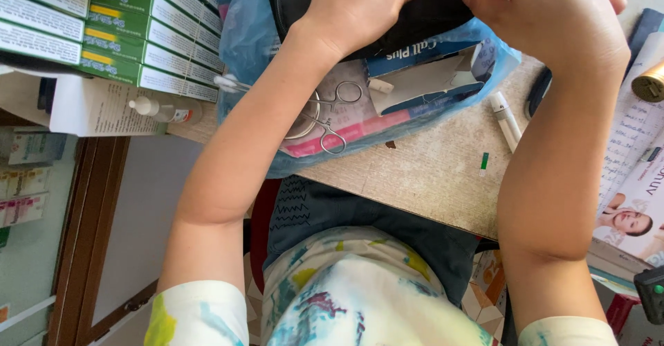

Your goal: The person organizes medical supplies on a cluttered desk, handling a pair of scissors, a black case, a glucose meter, a lancing device, and test strips. They open the case, remove items, and assemble the lancing device by inserting a test strip and attaching a blue cap.

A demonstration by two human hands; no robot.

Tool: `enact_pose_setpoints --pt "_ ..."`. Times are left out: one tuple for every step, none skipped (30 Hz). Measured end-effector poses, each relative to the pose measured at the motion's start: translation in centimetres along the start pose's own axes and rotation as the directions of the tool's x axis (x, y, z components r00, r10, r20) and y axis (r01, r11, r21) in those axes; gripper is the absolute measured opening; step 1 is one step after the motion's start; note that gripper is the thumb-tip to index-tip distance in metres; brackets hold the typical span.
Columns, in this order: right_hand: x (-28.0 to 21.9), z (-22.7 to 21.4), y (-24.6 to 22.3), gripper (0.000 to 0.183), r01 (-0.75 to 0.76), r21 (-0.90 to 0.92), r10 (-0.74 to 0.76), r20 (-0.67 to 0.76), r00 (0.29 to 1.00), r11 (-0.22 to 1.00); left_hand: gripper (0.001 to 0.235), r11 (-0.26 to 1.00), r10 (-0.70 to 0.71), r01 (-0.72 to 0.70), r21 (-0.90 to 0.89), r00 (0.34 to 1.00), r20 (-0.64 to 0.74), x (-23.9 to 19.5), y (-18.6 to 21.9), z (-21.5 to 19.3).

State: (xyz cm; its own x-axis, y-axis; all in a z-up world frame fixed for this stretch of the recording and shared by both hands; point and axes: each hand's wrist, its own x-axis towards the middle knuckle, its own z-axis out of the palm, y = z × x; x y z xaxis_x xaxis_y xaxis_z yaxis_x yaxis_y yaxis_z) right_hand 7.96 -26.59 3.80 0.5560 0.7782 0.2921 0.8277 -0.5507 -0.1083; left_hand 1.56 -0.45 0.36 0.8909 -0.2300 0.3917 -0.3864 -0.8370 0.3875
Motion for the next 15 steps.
enact_pose_setpoints --pt "0.0 -0.2 -0.2 0.022 -0.002 -0.004 0.002 0.002 1.000 1.000 0.015 1.000 0.002 -0.002 -0.004 1.000 -0.002 -0.1 0.0 -0.1" --pt "0.0 -0.5 -0.5 0.024 -0.056 0.012 0.056 0.021 0.998 0.998 0.015 0.999 0.016 -0.017 -0.033 0.999 -0.031 -0.2 0.0 -0.3" --pt "0.1 -0.7 -0.7 0.026 -0.110 0.027 0.109 0.039 0.993 0.994 0.015 0.998 0.030 -0.033 -0.058 0.998 -0.062 -0.3 -0.1 -0.5" --pt "0.1 -0.8 -0.8 0.026 -0.110 0.024 0.109 0.039 0.993 0.994 0.015 0.998 0.031 -0.035 -0.060 0.997 -0.065 -0.2 0.2 -0.7" --pt "0.2 -0.9 -0.9 0.026 -0.078 0.041 0.077 0.016 0.997 0.996 0.014 0.998 0.010 -0.013 -0.057 0.999 -0.046 -0.2 0.4 -1.0" --pt "0.3 -0.9 -1.0 0.027 -0.045 0.058 0.046 -0.008 0.999 0.997 0.013 0.999 -0.011 0.010 -0.053 1.000 -0.027 -0.2 0.6 -1.2" --pt "0.5 -1.3 -1.4 0.027 -0.044 0.058 0.045 -0.009 0.999 0.997 0.013 0.999 -0.011 0.010 -0.051 1.000 -0.028 0.0 0.6 -1.4" --pt "0.6 -1.7 -1.8 0.026 -0.065 0.071 0.065 0.000 0.998 0.995 0.013 0.997 -0.044 0.044 -0.063 0.999 -0.001 0.1 0.6 -1.5" --pt "0.6 -2.0 -2.2 0.025 -0.088 0.086 0.087 0.014 0.996 0.992 0.013 0.994 -0.079 0.081 -0.077 0.996 0.028 0.1 0.7 -1.5" --pt "0.5 -2.0 -2.2 0.025 -0.088 0.088 0.087 0.016 0.996 0.992 0.013 0.994 -0.081 0.083 -0.077 0.996 0.030 0.0 0.4 -1.3" --pt "0.5 -2.0 -2.2 0.028 -0.052 -0.010 0.052 -0.012 0.999 0.999 0.013 0.993 -0.068 0.069 -0.093 0.998 0.009 -0.1 0.2 -1.1" --pt "0.4 -2.0 -2.2 0.031 -0.017 -0.109 0.013 -0.037 0.999 0.994 0.013 0.993 -0.056 0.054 -0.109 0.998 -0.013 -0.1 0.0 -0.8" --pt "0.2 -1.8 -2.1 0.031 -0.018 -0.108 0.014 -0.033 0.999 0.994 0.013 0.992 -0.058 0.056 -0.112 0.998 -0.012 -0.3 0.1 -0.7" --pt "0.1 -1.7 -2.0 0.028 -0.064 -0.068 0.065 0.010 0.998 0.996 0.014 0.993 -0.040 0.036 -0.116 0.999 -0.035 -0.5 0.2 -0.6" --pt "0.2 -1.5 -1.8 0.026 -0.111 -0.031 0.113 0.051 0.992 0.993 0.015 0.993 -0.020 0.013 -0.115 0.998 -0.061 -0.4 0.2 -0.7"
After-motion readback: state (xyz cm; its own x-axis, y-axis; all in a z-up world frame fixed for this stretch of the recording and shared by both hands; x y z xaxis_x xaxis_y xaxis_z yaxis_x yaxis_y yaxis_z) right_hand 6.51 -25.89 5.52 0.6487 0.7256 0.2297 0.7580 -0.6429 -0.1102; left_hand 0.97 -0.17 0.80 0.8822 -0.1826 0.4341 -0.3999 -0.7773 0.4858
